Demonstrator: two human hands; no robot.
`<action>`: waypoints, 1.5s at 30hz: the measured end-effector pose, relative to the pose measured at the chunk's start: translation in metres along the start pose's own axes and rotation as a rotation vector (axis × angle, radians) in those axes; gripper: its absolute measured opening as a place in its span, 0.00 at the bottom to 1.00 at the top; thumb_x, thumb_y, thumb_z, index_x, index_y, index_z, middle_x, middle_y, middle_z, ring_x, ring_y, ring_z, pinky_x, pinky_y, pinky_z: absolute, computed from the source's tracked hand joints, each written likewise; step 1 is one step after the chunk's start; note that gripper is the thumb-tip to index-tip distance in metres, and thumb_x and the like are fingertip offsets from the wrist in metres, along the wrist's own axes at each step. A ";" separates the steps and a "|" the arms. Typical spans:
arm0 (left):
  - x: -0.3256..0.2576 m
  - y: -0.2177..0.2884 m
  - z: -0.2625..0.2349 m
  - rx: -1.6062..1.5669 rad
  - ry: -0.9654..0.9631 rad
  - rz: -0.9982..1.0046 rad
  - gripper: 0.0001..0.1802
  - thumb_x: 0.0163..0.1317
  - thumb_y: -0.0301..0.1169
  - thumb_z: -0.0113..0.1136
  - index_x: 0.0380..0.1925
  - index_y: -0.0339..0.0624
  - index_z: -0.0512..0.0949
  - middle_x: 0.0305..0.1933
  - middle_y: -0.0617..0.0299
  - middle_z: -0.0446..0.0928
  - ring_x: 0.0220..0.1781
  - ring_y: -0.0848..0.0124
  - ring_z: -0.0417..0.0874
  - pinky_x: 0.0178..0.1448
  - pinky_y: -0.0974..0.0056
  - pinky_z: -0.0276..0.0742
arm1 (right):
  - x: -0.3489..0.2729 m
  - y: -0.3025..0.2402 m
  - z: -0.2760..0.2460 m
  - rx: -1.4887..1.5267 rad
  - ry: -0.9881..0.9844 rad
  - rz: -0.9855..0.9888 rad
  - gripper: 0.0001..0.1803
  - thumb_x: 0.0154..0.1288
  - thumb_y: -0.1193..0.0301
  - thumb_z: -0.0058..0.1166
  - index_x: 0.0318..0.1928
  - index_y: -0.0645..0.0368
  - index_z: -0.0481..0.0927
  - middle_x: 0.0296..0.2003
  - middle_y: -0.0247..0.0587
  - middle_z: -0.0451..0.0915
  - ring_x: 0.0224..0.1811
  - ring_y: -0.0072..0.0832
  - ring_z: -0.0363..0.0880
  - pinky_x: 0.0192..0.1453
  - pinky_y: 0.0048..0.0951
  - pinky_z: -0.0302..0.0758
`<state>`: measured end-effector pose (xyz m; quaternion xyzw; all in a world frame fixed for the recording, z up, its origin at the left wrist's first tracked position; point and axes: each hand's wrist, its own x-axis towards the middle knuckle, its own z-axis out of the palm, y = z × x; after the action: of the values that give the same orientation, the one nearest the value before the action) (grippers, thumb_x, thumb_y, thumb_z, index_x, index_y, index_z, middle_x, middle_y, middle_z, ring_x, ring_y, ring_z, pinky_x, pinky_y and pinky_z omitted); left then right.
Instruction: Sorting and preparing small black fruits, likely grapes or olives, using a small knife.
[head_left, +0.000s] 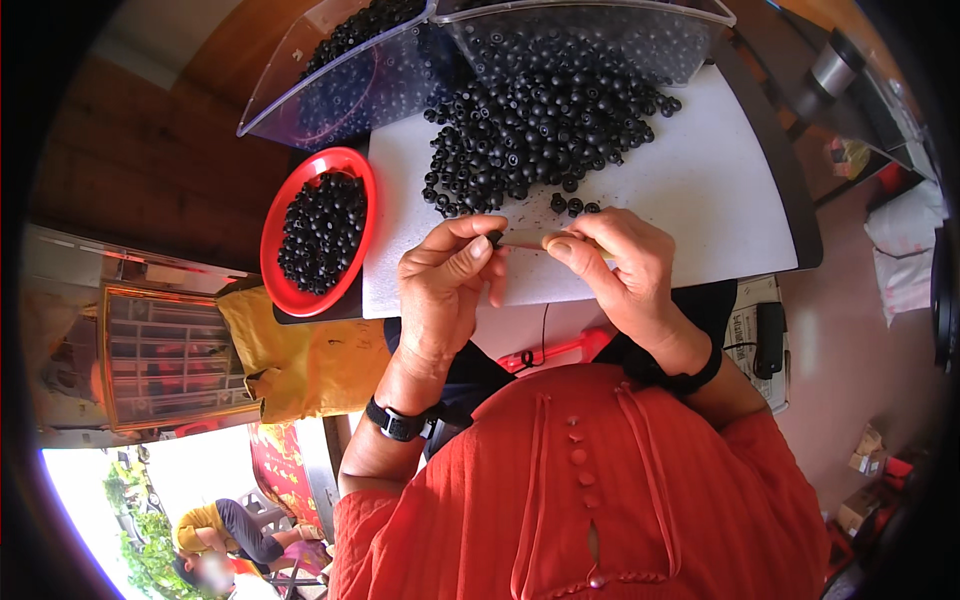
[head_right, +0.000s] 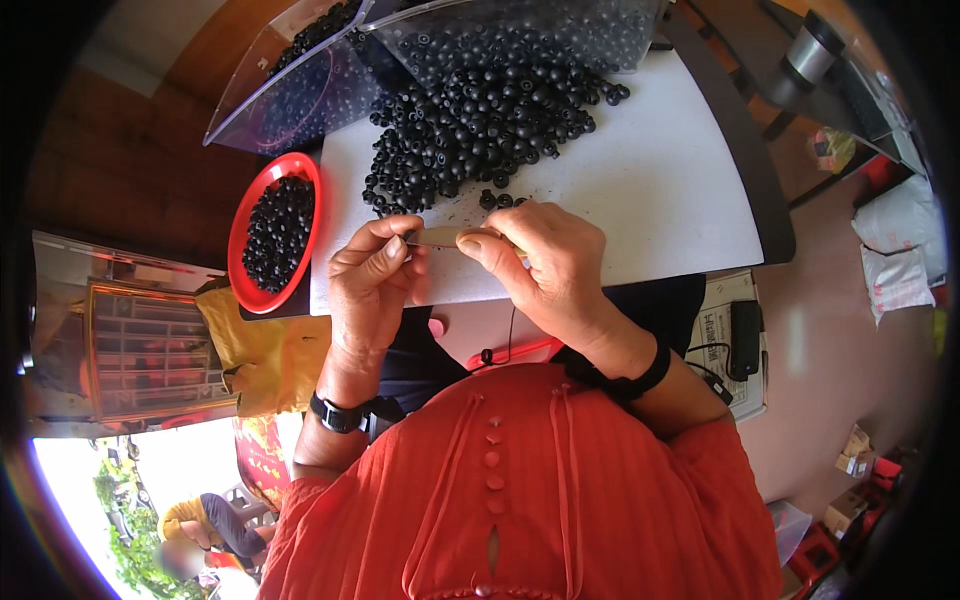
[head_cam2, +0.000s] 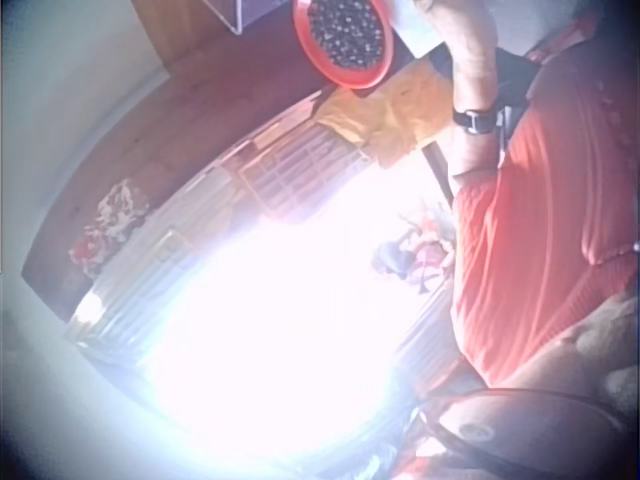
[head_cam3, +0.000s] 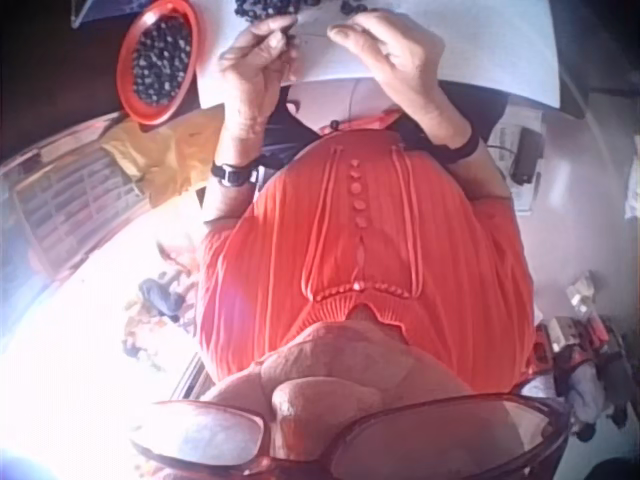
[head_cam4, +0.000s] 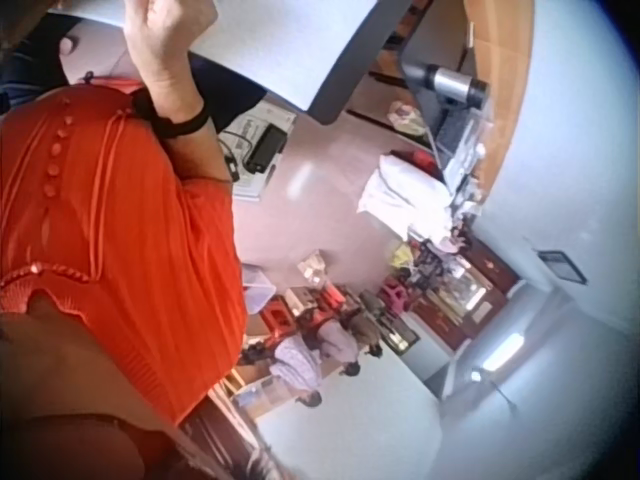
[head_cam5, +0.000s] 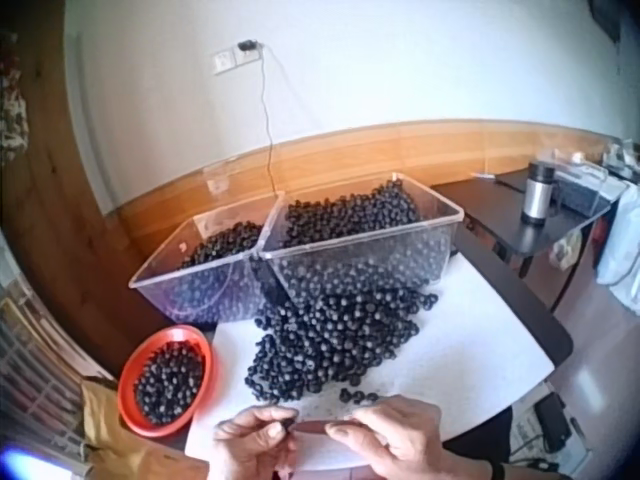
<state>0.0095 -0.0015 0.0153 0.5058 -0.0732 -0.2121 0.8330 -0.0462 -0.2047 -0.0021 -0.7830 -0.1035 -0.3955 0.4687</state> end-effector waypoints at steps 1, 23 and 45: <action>0.000 0.000 -0.001 -0.036 -0.024 -0.012 0.13 0.73 0.22 0.61 0.54 0.28 0.83 0.41 0.53 0.84 0.34 0.70 0.84 0.31 0.66 0.79 | 0.000 0.000 0.001 -0.045 -0.018 -0.008 0.07 0.63 0.71 0.72 0.34 0.59 0.86 0.24 0.38 0.82 0.23 0.32 0.80 0.27 0.32 0.73; 0.001 -0.009 -0.007 -0.087 -0.124 0.012 0.16 0.72 0.21 0.60 0.57 0.29 0.81 0.44 0.51 0.81 0.40 0.64 0.82 0.35 0.64 0.82 | -0.001 0.002 0.004 -0.146 -0.021 0.022 0.10 0.64 0.68 0.71 0.31 0.59 0.83 0.23 0.39 0.81 0.22 0.35 0.80 0.26 0.35 0.72; 0.000 -0.012 0.000 -0.039 -0.120 0.110 0.14 0.73 0.18 0.55 0.56 0.28 0.82 0.51 0.52 0.78 0.41 0.64 0.82 0.37 0.65 0.84 | -0.002 0.004 0.003 -0.193 -0.061 -0.029 0.11 0.64 0.67 0.71 0.31 0.57 0.82 0.22 0.38 0.79 0.22 0.36 0.79 0.25 0.37 0.72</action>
<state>0.0061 -0.0059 0.0051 0.4709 -0.1464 -0.1971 0.8473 -0.0440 -0.2044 -0.0070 -0.8347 -0.0902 -0.3865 0.3819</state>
